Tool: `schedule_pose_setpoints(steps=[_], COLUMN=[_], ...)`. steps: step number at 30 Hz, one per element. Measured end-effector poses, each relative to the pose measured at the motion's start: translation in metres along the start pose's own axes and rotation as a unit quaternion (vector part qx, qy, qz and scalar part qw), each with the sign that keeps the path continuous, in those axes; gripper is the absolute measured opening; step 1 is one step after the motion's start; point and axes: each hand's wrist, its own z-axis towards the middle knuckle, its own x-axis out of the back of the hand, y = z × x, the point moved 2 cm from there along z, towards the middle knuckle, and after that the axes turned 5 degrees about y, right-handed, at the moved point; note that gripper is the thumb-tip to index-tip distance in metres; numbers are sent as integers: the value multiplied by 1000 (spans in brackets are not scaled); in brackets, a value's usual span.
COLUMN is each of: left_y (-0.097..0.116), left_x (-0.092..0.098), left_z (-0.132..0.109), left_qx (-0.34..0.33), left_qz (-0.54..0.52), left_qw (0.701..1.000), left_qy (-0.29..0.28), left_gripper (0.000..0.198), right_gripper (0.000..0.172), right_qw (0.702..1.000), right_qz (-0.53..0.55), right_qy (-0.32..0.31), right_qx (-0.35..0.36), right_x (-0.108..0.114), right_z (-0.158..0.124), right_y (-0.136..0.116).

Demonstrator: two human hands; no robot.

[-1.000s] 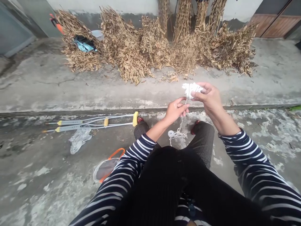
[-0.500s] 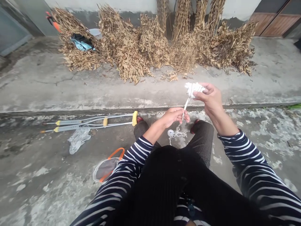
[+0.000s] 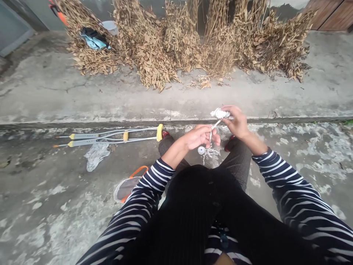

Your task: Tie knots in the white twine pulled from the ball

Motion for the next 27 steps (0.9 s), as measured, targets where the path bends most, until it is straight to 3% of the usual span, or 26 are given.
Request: schedule_pose_setpoints(steps=[4, 8, 13, 19, 24, 27], left_y=[15, 21, 17, -1, -13, -8], left_x=[4, 4, 2, 9, 16, 26], left_z=[7, 17, 24, 26, 24, 22], left_qx=[-33, -21, -7, -6, 28, 52], left_qz=[-24, -66, -110, -137, -108, -65], left_qw=[998, 991, 977, 964, 973, 980], left_qy=[44, 114, 181, 226, 203, 180], left_gripper=[21, 19, 21, 24, 25, 26], right_gripper=[23, 28, 36, 48, 41, 32], right_qw=[998, 996, 973, 904, 938, 950], right_qz=[-5, 18, 113, 278, 135, 87], right_qy=[-55, -90, -118, -110, -56, -74], right_qx=[28, 1, -161, -306, -315, -291], right_x=[-6, -8, -11, -30, -45, -42], right_z=[-10, -18, -27, -43, -57, -58], right_y=[-6, -13, -19, -29, -32, -32])
